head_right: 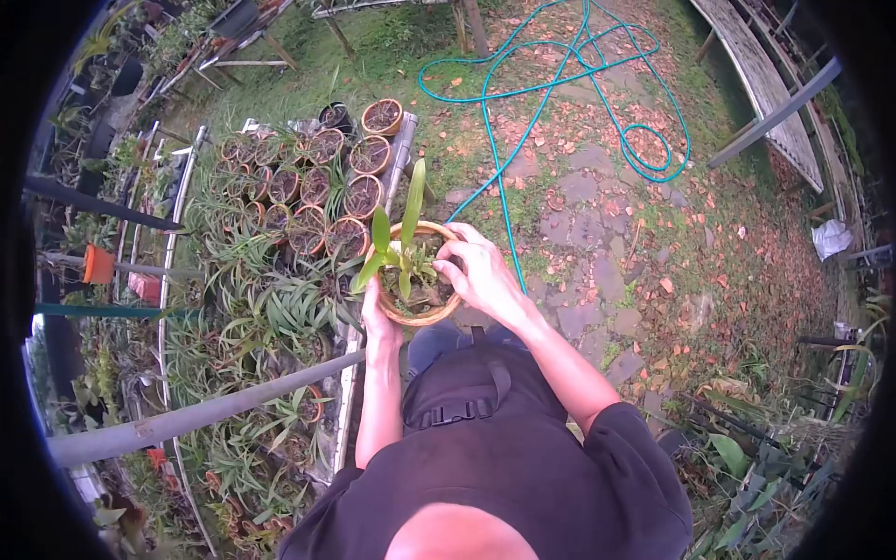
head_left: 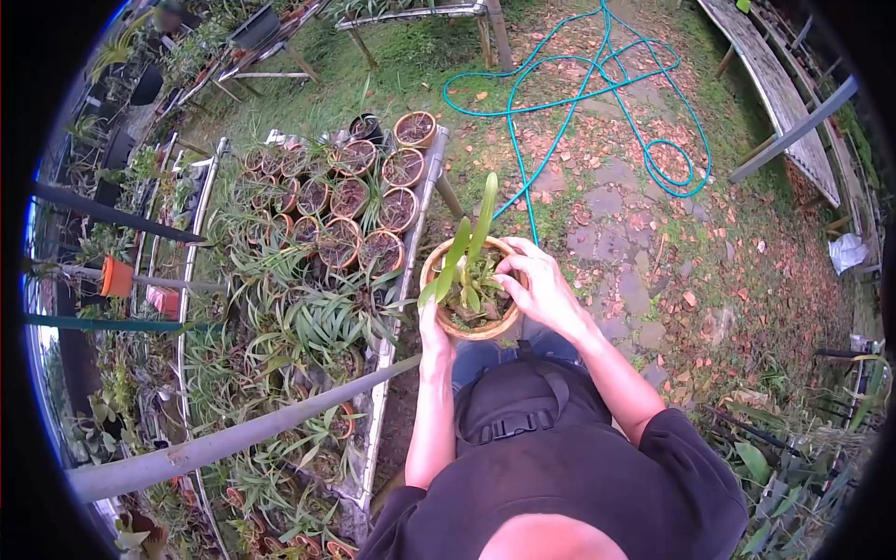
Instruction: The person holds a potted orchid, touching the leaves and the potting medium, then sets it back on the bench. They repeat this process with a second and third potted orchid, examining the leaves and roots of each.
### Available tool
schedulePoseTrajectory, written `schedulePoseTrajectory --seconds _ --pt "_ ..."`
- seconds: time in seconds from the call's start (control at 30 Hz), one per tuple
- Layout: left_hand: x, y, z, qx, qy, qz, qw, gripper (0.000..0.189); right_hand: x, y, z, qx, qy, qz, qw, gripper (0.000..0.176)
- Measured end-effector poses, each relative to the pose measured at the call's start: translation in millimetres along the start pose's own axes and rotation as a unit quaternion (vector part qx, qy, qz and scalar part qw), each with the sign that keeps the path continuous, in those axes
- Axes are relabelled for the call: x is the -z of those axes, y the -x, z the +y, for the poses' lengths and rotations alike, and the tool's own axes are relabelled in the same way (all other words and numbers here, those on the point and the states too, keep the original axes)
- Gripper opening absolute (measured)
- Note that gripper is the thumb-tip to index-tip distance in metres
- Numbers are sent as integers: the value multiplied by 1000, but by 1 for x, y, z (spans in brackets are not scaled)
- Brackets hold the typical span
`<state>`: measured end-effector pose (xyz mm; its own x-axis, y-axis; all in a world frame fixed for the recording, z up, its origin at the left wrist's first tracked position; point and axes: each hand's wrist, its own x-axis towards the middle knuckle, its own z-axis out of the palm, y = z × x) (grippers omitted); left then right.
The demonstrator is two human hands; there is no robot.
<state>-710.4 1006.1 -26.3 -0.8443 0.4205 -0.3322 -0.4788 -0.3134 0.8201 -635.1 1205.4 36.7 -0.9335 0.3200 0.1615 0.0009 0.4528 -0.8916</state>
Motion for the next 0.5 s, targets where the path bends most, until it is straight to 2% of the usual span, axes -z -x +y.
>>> schedulePoseTrajectory --seconds 0.03,0.17,0.27,0.3,0.4,0.43,0.5 --pt "-12 -5 3 -4 2 15 1000 63 9 -9 4 26 -3 -4 1000 15" --pt "-40 -34 18 -5 34 8 999 67 48 -44 14 -3 -73 -61 995 17" --pt "-55 -57 33 -13 66 44 997 59 78 -71 14 -43 50 13 998 17" --pt "-56 -66 36 -12 84 37 996 58 82 -78 15 26 182 79 980 17" --pt "-42 -105 28 -43 32 14 998 68 81 -116 11 86 184 94 975 19" --pt "-32 -125 18 -48 21 19 998 68 79 -129 14 98 153 39 983 25" --pt "-17 -162 9 -59 8 -11 998 67 69 -159 22 146 150 0 978 28"
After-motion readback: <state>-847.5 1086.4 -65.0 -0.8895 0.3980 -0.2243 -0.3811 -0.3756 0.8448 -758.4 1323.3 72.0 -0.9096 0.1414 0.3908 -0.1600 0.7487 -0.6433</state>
